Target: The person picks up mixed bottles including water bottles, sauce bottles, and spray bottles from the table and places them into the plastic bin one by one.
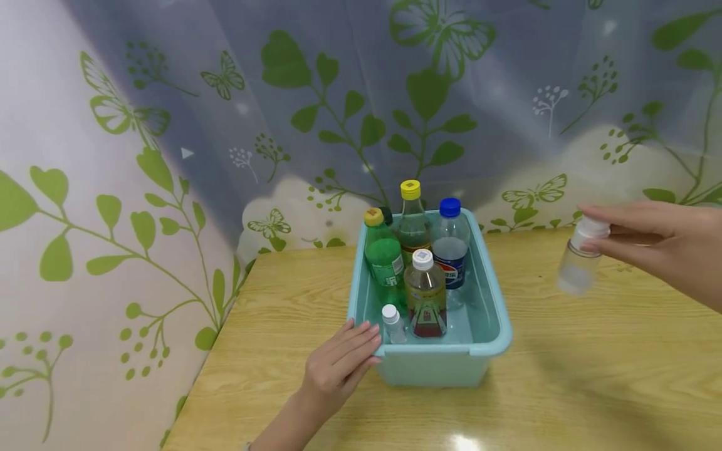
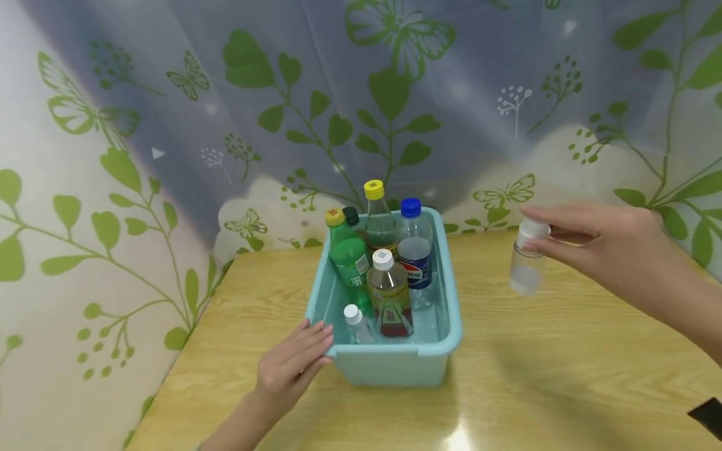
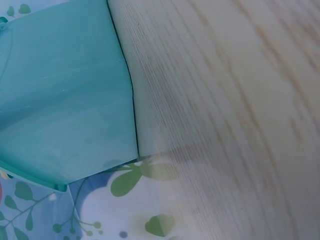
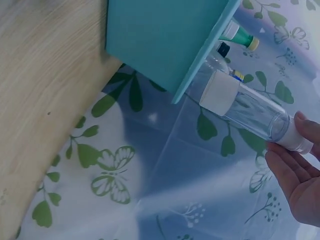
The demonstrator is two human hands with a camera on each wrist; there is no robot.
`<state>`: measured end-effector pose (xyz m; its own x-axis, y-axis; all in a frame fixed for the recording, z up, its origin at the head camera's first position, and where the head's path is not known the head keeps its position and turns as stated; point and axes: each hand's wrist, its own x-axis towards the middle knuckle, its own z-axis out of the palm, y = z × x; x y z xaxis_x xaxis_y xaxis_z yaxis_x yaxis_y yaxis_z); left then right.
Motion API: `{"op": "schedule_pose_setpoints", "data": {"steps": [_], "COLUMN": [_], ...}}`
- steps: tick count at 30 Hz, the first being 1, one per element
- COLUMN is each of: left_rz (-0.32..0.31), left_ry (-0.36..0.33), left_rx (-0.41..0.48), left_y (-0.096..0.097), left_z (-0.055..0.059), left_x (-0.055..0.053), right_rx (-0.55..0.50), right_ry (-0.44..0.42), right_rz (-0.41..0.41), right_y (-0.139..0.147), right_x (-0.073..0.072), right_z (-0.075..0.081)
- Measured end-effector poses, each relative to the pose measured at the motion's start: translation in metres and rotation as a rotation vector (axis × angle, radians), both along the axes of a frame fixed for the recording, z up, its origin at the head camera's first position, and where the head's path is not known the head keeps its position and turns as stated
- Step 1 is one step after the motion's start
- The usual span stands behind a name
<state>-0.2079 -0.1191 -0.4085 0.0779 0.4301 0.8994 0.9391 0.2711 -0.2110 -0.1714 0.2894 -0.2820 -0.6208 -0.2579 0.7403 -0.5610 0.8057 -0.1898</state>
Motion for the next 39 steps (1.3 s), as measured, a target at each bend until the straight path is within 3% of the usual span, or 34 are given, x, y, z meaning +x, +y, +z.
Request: {"op": "schedule_pose_setpoints", "data": {"steps": [9, 17, 21, 26, 33, 39], "left_rz": [-0.018, -0.022, -0.029, -0.034, -0.039, -0.035], "left_ry": [0.007, 0.032, 0.035, 0.036, 0.057, 0.073], "left_rx": [0.027, 0.035, 0.035, 0.047, 0.051, 0.037], "left_y": [0.002, 0.002, 0.003, 0.004, 0.005, 0.004], "left_z": [0.003, 0.006, 0.004, 0.003, 0.005, 0.006], "left_x": [0.001, 0.0, -0.001, -0.002, -0.003, -0.004], "right_rx": [0.008, -0.011, 0.044, 0.1, 0.204, 0.384], "right_ry": [0.071, 0.117, 0.108, -0.057, -0.442, -0.601], "right_rz": [0.209, 0.376, 0.36, 0.296, 0.213, 0.231], "right_y": [-0.03, -0.067, -0.08, -0.092, -0.103, -0.113], "right_x": [-0.013, -0.037, -0.044, -0.049, -0.057, -0.069], "right_z": [0.028, 0.025, 0.021, 0.015, 0.011, 0.017]}}
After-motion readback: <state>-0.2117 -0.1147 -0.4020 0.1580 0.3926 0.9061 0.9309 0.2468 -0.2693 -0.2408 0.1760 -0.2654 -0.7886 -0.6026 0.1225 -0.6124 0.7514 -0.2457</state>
